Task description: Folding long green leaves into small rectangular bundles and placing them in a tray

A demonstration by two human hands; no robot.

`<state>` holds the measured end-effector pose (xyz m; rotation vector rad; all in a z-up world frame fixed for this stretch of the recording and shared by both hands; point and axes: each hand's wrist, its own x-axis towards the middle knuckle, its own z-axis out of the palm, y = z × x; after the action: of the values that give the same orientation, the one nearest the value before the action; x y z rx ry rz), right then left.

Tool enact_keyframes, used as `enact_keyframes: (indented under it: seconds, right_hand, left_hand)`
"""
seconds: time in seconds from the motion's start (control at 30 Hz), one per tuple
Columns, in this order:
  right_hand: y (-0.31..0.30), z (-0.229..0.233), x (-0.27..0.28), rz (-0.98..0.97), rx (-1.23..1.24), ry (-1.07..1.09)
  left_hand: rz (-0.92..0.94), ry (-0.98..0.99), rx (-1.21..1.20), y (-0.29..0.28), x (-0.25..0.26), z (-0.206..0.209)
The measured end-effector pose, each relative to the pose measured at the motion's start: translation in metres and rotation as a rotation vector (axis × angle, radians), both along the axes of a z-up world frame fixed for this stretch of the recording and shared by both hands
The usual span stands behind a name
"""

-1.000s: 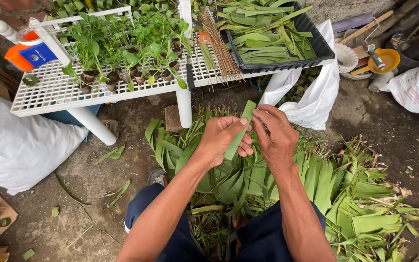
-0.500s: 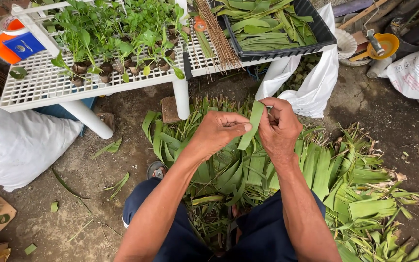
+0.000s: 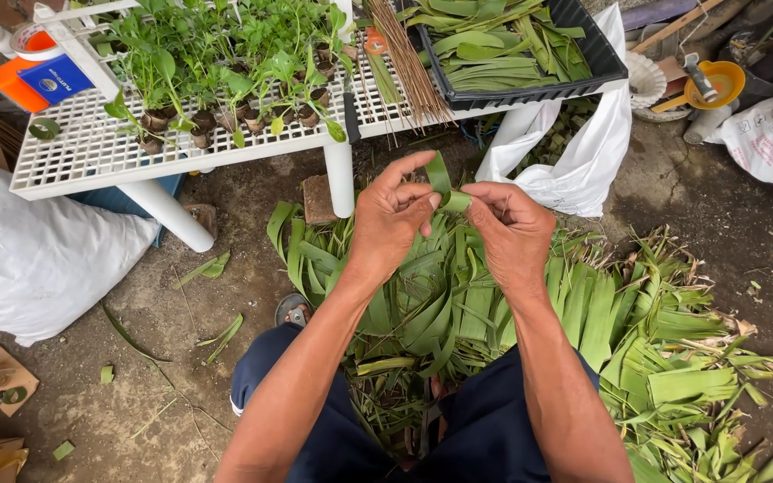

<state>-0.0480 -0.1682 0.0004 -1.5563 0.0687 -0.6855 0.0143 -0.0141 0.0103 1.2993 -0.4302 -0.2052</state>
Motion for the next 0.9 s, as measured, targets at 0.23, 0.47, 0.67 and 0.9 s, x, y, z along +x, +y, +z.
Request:
enact_keyframes:
  seconds: [0.23, 0.47, 0.67, 0.9]
  right_hand:
    - [0.000, 0.008, -0.002, 0.051, 0.033, 0.145]
    - [-0.005, 0.004, -0.002, 0.002, -0.062, 0.171]
    - [-0.003, 0.012, -0.003, -0.072, -0.292, 0.092]
    - [0.001, 0.021, -0.010, -0.112, -0.530, -0.055]
  left_hand:
    - [0.050, -0.245, 0.301, 0.014, -0.020, 0.034]
    - [-0.005, -0.272, 0.313, 0.009, -0.012, 0.017]
    - [-0.079, -0.121, 0.210, 0.007, -0.011, 0.018]
    - [-0.111, 0.162, 0.012, 0.004, -0.005, 0.021]
